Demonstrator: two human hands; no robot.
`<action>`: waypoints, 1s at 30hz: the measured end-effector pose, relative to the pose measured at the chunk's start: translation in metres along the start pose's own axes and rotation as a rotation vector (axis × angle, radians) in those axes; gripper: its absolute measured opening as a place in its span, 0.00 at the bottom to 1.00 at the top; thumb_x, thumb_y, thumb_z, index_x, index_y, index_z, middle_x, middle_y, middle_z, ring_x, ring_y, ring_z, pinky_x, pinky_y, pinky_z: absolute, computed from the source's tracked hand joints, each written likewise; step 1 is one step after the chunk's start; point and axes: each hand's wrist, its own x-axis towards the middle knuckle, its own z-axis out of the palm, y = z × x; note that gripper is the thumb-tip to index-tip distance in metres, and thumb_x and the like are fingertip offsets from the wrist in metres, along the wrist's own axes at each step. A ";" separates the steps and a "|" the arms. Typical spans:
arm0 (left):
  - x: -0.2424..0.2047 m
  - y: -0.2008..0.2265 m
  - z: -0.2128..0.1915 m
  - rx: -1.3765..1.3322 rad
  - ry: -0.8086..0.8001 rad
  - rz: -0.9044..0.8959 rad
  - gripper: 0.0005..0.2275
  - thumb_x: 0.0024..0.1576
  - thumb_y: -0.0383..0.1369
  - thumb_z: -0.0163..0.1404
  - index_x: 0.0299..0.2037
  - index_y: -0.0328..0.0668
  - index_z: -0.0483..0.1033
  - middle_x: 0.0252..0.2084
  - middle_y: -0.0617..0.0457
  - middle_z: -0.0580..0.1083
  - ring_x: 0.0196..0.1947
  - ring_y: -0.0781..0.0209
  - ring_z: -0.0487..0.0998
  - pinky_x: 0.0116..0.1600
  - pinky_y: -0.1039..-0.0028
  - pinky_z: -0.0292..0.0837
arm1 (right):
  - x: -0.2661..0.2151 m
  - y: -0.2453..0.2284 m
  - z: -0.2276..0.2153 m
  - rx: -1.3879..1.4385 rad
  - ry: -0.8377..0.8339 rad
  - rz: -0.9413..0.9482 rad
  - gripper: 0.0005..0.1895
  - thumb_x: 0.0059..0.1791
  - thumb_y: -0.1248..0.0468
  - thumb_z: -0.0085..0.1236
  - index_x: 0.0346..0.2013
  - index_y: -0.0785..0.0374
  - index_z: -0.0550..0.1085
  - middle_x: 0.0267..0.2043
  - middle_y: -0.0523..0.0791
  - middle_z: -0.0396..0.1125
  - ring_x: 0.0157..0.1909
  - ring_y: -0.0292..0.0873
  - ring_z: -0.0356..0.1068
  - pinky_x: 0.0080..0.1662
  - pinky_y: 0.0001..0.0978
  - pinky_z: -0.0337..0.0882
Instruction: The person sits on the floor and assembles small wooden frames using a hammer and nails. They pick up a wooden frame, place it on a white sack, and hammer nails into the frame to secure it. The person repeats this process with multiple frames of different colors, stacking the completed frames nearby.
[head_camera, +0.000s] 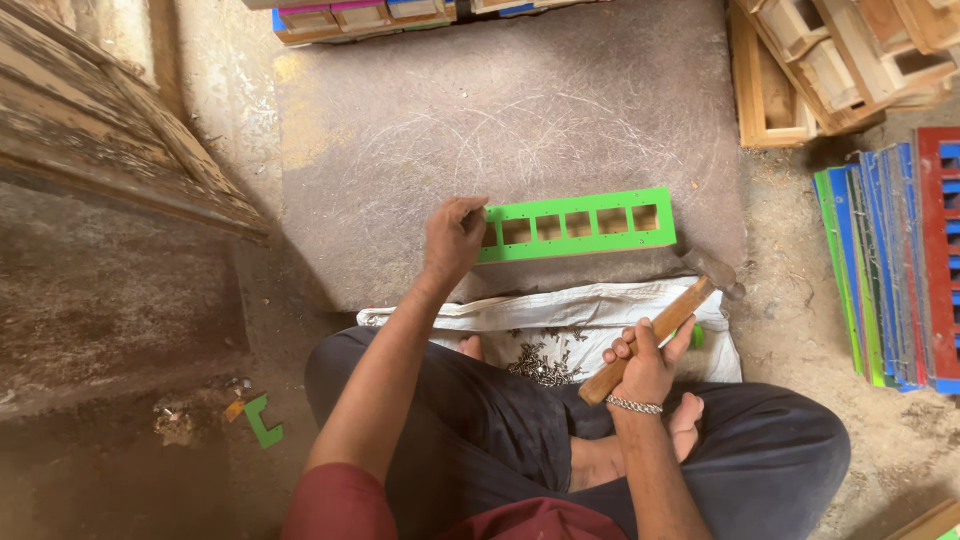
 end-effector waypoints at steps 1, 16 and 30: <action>0.001 -0.001 0.001 -0.006 0.002 0.003 0.05 0.57 0.26 0.55 0.42 0.38 0.81 0.39 0.45 0.79 0.38 0.50 0.82 0.44 0.65 0.78 | 0.001 0.000 0.002 -0.008 -0.005 -0.006 0.46 0.56 0.66 0.49 0.80 0.34 0.37 0.30 0.41 0.61 0.25 0.34 0.59 0.29 0.30 0.67; -0.002 0.003 0.000 0.039 -0.028 -0.034 0.04 0.56 0.28 0.58 0.39 0.43 0.82 0.40 0.51 0.78 0.40 0.49 0.80 0.45 0.63 0.76 | -0.041 0.002 0.030 -0.319 -0.104 -0.375 0.46 0.55 0.72 0.45 0.82 0.55 0.33 0.27 0.43 0.60 0.20 0.33 0.56 0.24 0.27 0.64; -0.004 -0.012 0.003 -0.072 0.017 0.030 0.06 0.54 0.26 0.57 0.40 0.44 0.82 0.41 0.51 0.79 0.42 0.50 0.81 0.47 0.64 0.77 | -0.054 -0.003 0.088 -1.340 -0.508 -0.629 0.36 0.51 0.60 0.56 0.73 0.53 0.58 0.53 0.57 0.72 0.47 0.61 0.76 0.43 0.49 0.75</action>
